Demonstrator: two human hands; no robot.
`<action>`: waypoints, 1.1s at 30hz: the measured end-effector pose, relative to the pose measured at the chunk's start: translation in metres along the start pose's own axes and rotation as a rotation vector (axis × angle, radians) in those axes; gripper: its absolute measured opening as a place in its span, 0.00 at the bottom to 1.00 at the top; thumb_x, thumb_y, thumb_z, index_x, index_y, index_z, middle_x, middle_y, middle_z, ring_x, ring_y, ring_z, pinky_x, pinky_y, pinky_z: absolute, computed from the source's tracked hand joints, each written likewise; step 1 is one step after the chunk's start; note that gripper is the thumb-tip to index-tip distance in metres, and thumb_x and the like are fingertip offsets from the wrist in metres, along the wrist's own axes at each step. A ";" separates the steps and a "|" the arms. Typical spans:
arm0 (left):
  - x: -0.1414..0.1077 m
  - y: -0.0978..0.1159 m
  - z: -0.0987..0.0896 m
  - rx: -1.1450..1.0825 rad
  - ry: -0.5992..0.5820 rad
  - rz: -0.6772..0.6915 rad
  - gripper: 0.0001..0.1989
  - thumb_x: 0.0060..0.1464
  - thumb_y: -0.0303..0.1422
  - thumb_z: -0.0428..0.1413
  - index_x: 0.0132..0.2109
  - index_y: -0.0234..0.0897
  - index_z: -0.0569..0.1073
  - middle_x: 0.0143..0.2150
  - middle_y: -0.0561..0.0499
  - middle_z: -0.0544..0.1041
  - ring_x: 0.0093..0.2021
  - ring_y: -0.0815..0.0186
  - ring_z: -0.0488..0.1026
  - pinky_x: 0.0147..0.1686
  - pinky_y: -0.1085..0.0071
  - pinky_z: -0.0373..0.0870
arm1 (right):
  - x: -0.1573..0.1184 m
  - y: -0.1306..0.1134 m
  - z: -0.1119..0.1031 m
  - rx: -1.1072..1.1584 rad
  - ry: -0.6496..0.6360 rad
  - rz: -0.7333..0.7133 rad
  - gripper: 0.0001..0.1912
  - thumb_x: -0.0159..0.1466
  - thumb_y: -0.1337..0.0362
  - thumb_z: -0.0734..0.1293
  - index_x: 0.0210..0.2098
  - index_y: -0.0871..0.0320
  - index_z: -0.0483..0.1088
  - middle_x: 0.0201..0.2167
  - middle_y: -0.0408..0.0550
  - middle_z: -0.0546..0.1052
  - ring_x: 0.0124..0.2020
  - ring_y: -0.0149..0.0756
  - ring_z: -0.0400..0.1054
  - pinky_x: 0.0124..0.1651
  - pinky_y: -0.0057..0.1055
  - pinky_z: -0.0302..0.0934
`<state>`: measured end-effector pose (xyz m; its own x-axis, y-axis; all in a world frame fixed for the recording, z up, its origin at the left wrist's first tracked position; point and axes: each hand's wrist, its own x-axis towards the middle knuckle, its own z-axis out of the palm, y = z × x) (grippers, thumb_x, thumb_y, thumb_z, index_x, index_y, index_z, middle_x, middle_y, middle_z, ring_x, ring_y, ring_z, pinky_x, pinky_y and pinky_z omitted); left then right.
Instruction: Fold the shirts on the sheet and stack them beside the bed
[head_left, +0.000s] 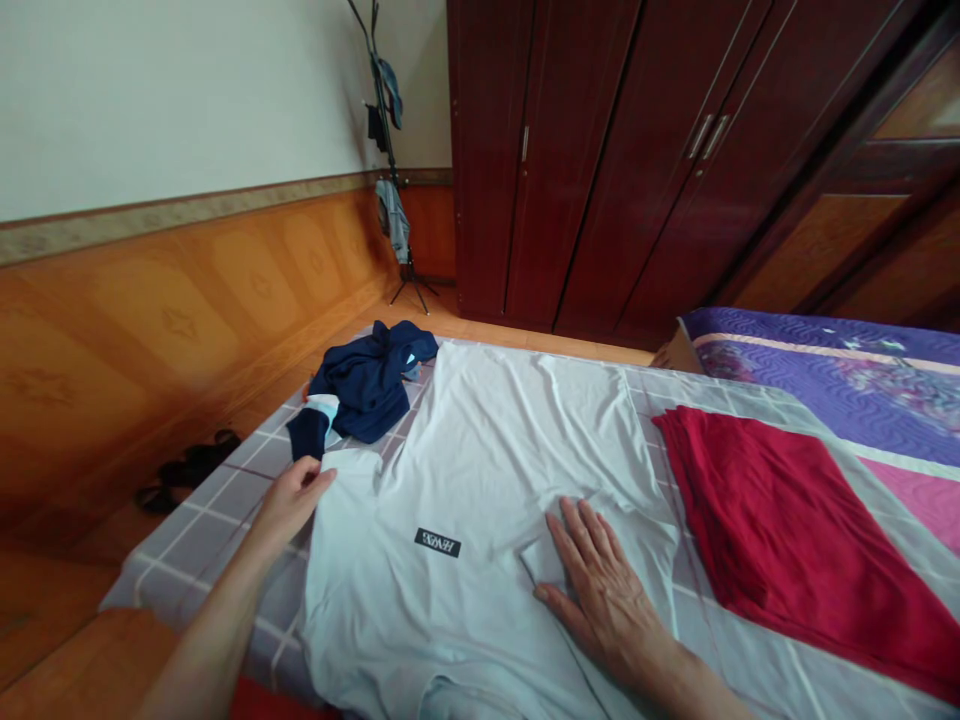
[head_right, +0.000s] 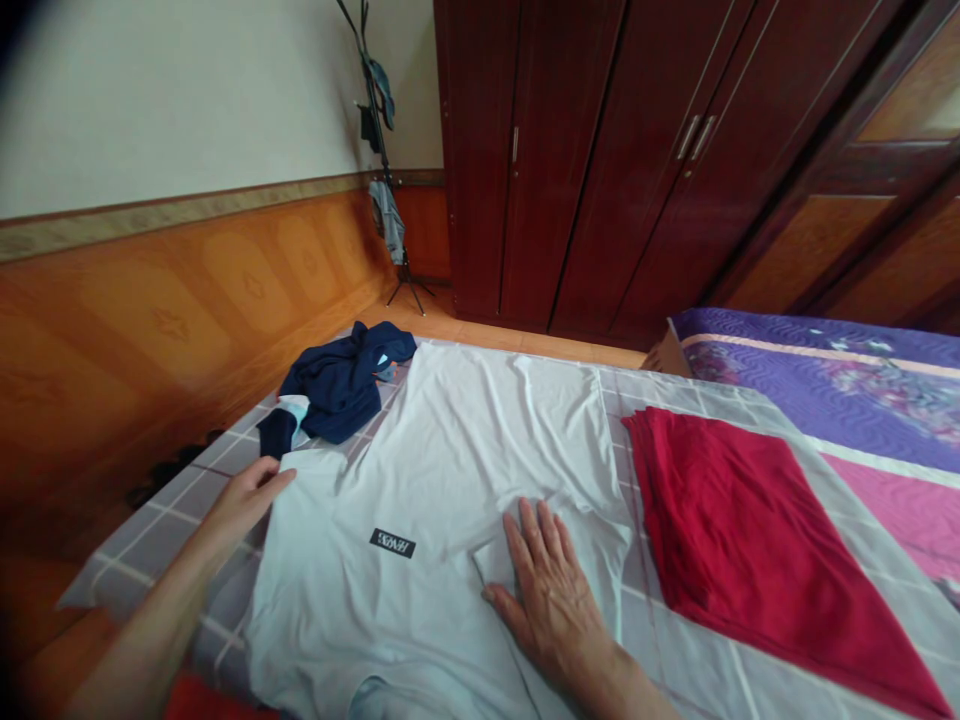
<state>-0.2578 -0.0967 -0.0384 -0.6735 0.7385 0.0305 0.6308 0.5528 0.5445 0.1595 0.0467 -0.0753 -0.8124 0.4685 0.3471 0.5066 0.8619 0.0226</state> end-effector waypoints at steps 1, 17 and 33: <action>0.001 -0.006 -0.002 -0.077 0.019 -0.005 0.18 0.53 0.49 0.46 0.35 0.38 0.66 0.30 0.53 0.72 0.34 0.63 0.72 0.33 0.74 0.65 | 0.000 0.001 0.001 0.001 -0.003 0.001 0.36 0.65 0.49 0.60 0.65 0.61 0.51 0.67 0.60 0.50 0.68 0.56 0.38 0.61 0.52 0.53; -0.010 -0.011 -0.012 -0.263 0.183 -0.142 0.22 0.44 0.53 0.53 0.33 0.36 0.70 0.32 0.50 0.75 0.35 0.59 0.72 0.34 0.70 0.67 | -0.001 0.008 0.005 0.011 0.071 -0.033 0.31 0.65 0.50 0.60 0.62 0.61 0.57 0.65 0.58 0.55 0.67 0.54 0.42 0.58 0.50 0.58; -0.043 -0.014 -0.025 -0.167 -0.234 -0.028 0.20 0.49 0.51 0.54 0.33 0.36 0.72 0.32 0.51 0.75 0.36 0.59 0.72 0.36 0.69 0.67 | -0.001 0.011 0.007 0.058 0.059 -0.025 0.29 0.66 0.50 0.60 0.60 0.60 0.62 0.63 0.57 0.59 0.66 0.53 0.47 0.59 0.50 0.58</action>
<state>-0.2469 -0.1457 -0.0263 -0.5702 0.8036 -0.1706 0.5278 0.5176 0.6735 0.1637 0.0574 -0.0820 -0.8054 0.4357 0.4019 0.4675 0.8837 -0.0213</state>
